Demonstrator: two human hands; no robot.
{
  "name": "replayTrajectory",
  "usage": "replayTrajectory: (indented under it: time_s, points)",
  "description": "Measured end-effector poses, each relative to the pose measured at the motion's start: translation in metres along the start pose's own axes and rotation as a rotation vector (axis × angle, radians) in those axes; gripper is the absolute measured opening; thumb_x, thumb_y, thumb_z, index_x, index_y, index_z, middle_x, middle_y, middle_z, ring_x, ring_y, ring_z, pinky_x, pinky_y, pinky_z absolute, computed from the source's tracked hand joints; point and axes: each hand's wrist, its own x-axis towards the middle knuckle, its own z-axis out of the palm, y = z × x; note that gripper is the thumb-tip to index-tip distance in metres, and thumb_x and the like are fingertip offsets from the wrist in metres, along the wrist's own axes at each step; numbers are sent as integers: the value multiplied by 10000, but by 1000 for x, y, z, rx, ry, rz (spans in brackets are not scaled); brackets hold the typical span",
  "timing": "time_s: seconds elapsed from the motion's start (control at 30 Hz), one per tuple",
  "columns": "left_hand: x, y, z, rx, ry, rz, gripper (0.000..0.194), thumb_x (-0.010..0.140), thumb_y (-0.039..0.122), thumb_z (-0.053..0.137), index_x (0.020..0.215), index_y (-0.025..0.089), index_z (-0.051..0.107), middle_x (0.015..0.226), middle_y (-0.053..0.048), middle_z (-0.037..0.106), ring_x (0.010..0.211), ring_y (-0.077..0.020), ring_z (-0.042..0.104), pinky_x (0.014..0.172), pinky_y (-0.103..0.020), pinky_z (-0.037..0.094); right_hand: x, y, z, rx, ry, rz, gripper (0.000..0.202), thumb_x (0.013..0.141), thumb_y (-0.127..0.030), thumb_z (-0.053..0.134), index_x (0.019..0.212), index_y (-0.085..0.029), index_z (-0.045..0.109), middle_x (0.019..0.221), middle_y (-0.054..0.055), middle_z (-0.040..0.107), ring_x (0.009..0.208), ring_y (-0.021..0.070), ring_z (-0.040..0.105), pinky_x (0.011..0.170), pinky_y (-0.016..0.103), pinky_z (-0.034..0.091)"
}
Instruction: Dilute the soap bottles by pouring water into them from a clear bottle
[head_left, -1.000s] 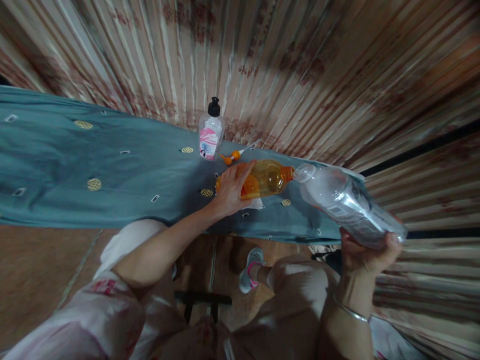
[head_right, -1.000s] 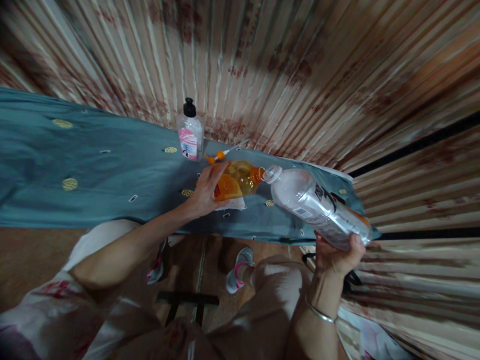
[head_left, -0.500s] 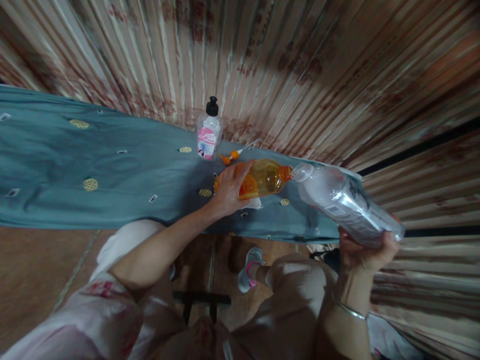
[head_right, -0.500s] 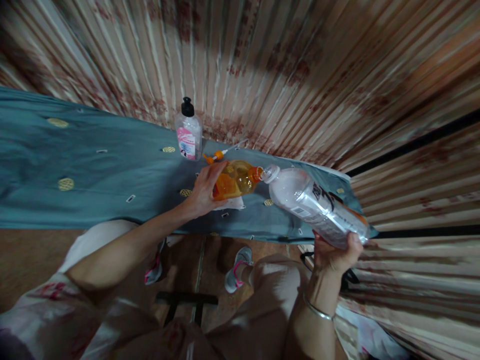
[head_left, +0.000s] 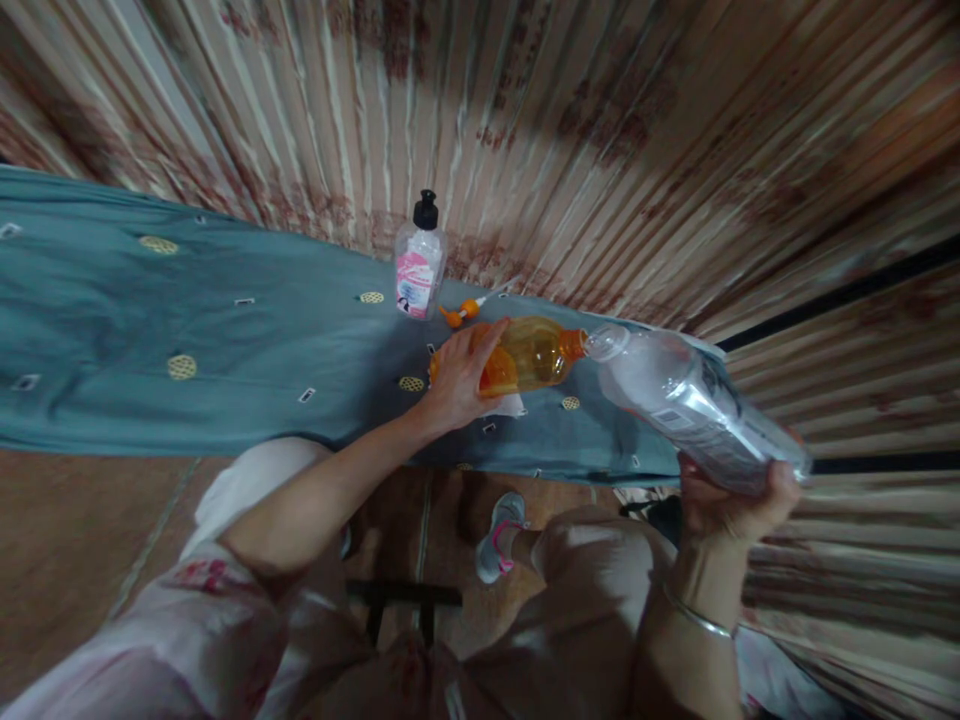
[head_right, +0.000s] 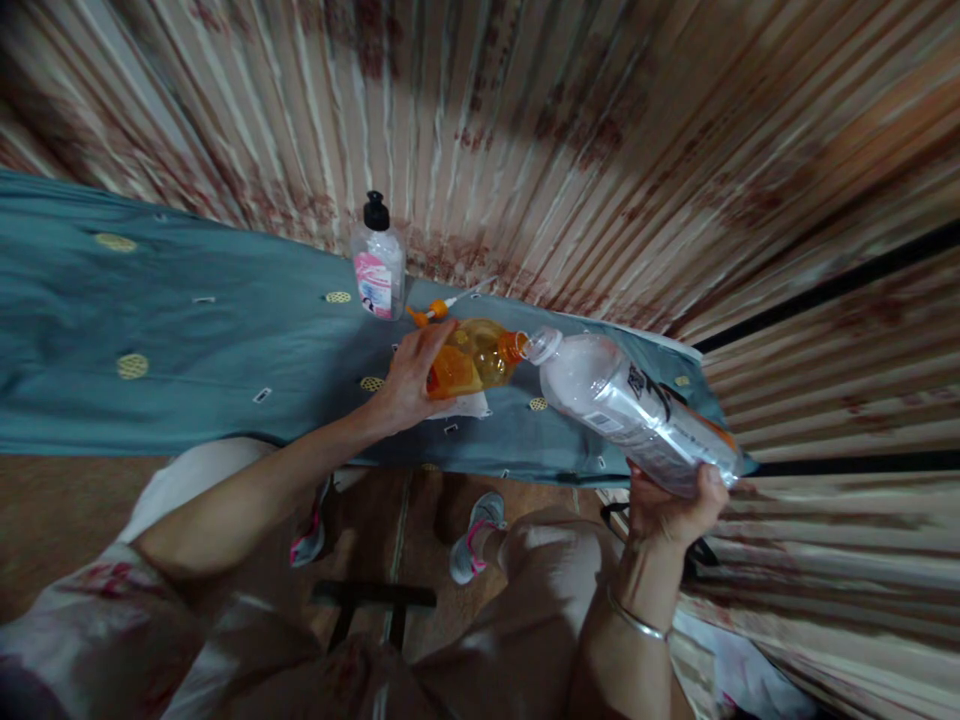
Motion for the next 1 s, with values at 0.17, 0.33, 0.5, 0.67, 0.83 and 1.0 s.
replayTrajectory:
  time_s: [0.17,0.33,0.5,0.67,0.83,1.0]
  points:
    - [0,0,1,0,9,-5,1045,679,219,837,1571,164,297,1490,-188,486,1358,-360,474,1171,-531,365,1,1,-1,17,1,-7,446,531,-469,658,940,-294,685,1066,-14,706,919,236,678,432,190,360]
    - [0,-1,2,-9,14,-8,1065,674,237,853,1581,207,296,1481,-164,496,1351,-363,473,1166,-542,373,3,3,-5,19,-2,-9,479,543,-481,662,984,-295,681,1065,-10,705,911,232,667,438,204,393]
    - [-1,0,1,-8,16,-7,1050,689,223,846,1581,230,293,1491,-152,492,1349,-361,476,1159,-547,380,2,2,-5,20,-14,-22,466,547,-472,657,977,-294,678,1046,-13,699,873,216,657,418,197,392]
    - [0,2,0,-8,9,-9,1036,690,202,843,1575,195,303,1491,-165,488,1358,-361,474,1169,-545,368,3,1,-4,29,-5,-16,483,533,-467,673,986,-299,677,1031,-16,695,875,208,657,417,192,409]
    - [0,1,0,-15,6,-9,1065,675,214,855,1579,199,293,1492,-164,485,1355,-364,472,1164,-548,373,3,2,-6,26,-33,-33,465,545,-461,668,980,-296,679,1043,-13,693,845,206,659,391,183,396]
    - [0,1,0,-12,5,-8,1059,688,218,844,1584,214,279,1488,-165,484,1352,-369,474,1152,-549,383,4,2,-7,9,-46,-35,445,546,-476,666,950,-288,683,1046,-10,681,788,181,629,371,174,376]
